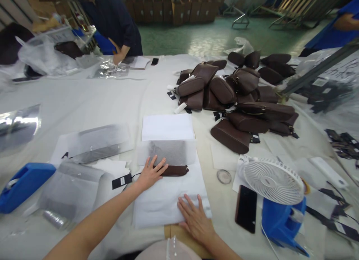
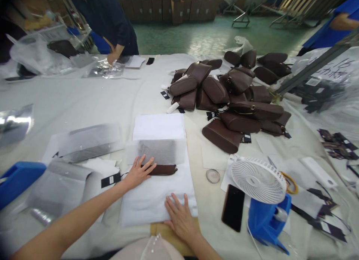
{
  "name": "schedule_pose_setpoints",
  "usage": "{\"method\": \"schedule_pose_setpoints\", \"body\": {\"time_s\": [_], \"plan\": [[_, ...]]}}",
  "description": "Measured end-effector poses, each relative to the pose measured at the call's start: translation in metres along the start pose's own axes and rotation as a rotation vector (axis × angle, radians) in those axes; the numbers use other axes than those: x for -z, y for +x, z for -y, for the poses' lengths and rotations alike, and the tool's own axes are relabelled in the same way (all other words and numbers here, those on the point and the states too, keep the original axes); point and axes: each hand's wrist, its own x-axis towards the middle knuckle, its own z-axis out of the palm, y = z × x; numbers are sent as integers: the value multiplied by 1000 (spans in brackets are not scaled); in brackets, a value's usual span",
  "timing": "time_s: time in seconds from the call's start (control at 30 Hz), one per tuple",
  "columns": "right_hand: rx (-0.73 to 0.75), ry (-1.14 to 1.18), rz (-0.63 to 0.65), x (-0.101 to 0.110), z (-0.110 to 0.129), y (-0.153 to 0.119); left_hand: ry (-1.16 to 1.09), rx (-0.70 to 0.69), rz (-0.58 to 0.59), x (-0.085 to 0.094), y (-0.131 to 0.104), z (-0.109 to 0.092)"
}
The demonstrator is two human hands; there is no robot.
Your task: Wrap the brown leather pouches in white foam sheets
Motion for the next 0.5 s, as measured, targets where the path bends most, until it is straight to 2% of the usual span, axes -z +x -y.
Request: {"method": "schedule_pose_setpoints", "body": {"time_s": [0.13,0.27,0.33,0.4,0.5], "plan": [[-3,24,-30,-8,-7,19,19,-1,5,2,2,0],[49,74,-193,-14,-5,20,14,3,1,3,3,-1],[20,154,-236,-15,-2,18,8,3,-1,4,3,-2],[-50,266,-165,-14,1,18,-4,3,0,8,4,-3],[-166,407,143,-13,-1,24,-42,-12,12,17,8,-4]]}}
